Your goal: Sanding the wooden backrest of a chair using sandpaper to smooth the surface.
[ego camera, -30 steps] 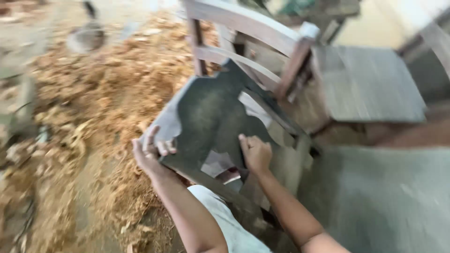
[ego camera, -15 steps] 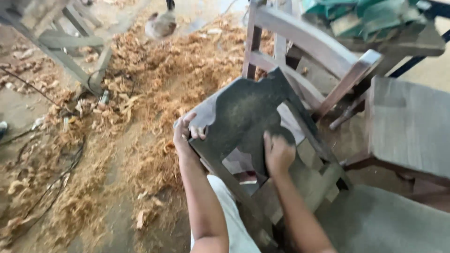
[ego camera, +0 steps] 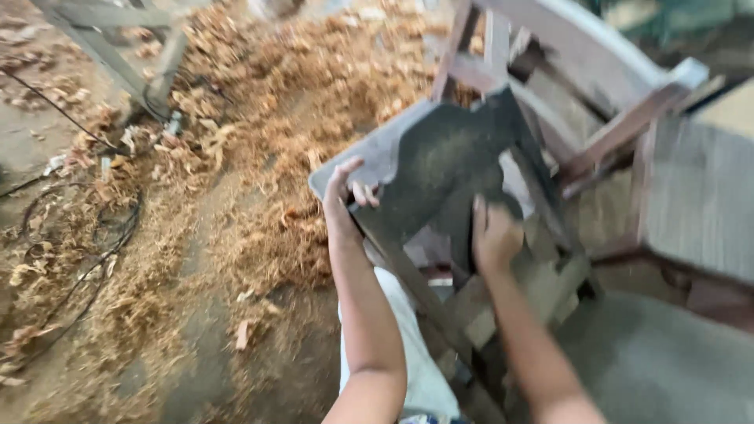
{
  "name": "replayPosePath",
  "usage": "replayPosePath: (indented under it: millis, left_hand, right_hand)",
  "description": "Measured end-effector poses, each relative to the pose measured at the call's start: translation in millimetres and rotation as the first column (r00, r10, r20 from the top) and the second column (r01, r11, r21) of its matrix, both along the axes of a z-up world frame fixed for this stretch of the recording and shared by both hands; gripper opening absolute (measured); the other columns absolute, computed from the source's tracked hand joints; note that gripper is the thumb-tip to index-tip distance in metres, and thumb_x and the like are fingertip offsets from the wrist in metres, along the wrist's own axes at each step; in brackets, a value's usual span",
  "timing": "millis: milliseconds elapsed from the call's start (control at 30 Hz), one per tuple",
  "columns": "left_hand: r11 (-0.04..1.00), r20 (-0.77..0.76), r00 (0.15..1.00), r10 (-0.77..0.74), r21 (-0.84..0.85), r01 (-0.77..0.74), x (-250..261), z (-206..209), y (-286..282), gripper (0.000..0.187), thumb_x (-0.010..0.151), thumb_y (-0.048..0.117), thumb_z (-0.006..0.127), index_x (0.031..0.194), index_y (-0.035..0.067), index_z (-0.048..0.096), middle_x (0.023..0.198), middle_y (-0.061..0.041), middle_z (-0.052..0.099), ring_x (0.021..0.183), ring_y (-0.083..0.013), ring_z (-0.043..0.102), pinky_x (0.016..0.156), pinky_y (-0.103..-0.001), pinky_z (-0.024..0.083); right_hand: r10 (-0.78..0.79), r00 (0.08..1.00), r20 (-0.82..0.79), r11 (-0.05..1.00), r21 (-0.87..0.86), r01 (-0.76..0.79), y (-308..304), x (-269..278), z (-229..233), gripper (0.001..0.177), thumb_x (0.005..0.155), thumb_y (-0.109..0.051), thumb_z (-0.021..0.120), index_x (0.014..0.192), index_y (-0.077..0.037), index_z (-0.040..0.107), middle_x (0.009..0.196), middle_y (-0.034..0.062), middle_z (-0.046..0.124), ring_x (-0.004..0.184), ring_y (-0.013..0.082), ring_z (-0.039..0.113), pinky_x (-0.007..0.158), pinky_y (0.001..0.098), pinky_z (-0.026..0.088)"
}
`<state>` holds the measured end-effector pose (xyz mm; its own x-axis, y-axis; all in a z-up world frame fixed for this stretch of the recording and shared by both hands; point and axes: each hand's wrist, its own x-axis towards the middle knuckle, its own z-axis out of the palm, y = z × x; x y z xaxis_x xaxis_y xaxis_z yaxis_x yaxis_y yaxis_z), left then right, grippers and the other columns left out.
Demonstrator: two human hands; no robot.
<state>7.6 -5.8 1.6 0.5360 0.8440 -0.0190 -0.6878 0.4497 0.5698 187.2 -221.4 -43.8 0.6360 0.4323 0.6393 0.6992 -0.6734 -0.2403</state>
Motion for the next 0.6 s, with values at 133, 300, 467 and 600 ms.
replayPosePath:
  millis: [133, 300, 467, 600]
  left_hand:
    - [1.0, 0.012, 1.0, 0.013, 0.011, -0.013, -2, 9, -5, 0.051, 0.102, 0.039, 0.05, 0.131, -0.001, 0.062, 0.046, -0.007, 0.05, 0.049, -0.0279, 0.067, 0.092, -0.042, 0.061]
    - [1.0, 0.015, 1.0, -0.001, 0.015, 0.001, -5, 17, -8, 0.05, 0.102, 0.039, 0.05, 0.13, -0.001, 0.062, 0.046, -0.007, 0.05, 0.05, -0.0283, 0.068, 0.09, -0.041, 0.061]
    - [1.0, -0.007, 1.0, -0.013, -0.006, 0.013, -2, 12, -3, 0.051, 0.102, 0.039, 0.05, 0.132, -0.001, 0.062, 0.046, -0.008, 0.048, 0.048, -0.0281, 0.066, 0.089, -0.039, 0.062]
    - [1.0, -0.013, 1.0, -0.02, 0.017, 0.02, -1, 2, -3, 0.053, 0.102, 0.04, 0.049, 0.133, -0.002, 0.06, 0.046, -0.007, 0.048, 0.049, -0.0276, 0.067, 0.09, -0.039, 0.062]
  right_hand:
    - [-0.055, 0.997, 0.05, 0.993, 0.106, 0.049, 26, 46, 12, 0.052, 0.106, -0.05, 0.069, 0.068, -0.014, 0.064, 0.06, 0.0133, 0.059, 0.062, 0.0395, 0.065, 0.058, 0.0524, 0.049]
    - [-0.034, 0.999, -0.012, 0.999, 0.018, 0.034, -5, -10, -4, 0.056, 0.11, -0.048, 0.062, 0.068, -0.012, 0.065, 0.062, 0.0138, 0.063, 0.065, 0.0382, 0.068, 0.066, 0.0509, 0.051]
    - [0.016, 0.983, -0.181, 1.0, -0.013, -0.019, -24, -66, 14, 0.056, 0.111, -0.049, 0.054, 0.064, -0.018, 0.061, 0.063, 0.0071, 0.065, 0.077, 0.0327, 0.072, 0.074, 0.0437, 0.05]
    - [-0.034, 0.999, -0.014, 0.999, -0.01, 0.034, 5, 1, -3, 0.054, 0.113, -0.048, 0.057, 0.07, -0.015, 0.063, 0.062, 0.0092, 0.062, 0.065, 0.0327, 0.068, 0.069, 0.0477, 0.051]
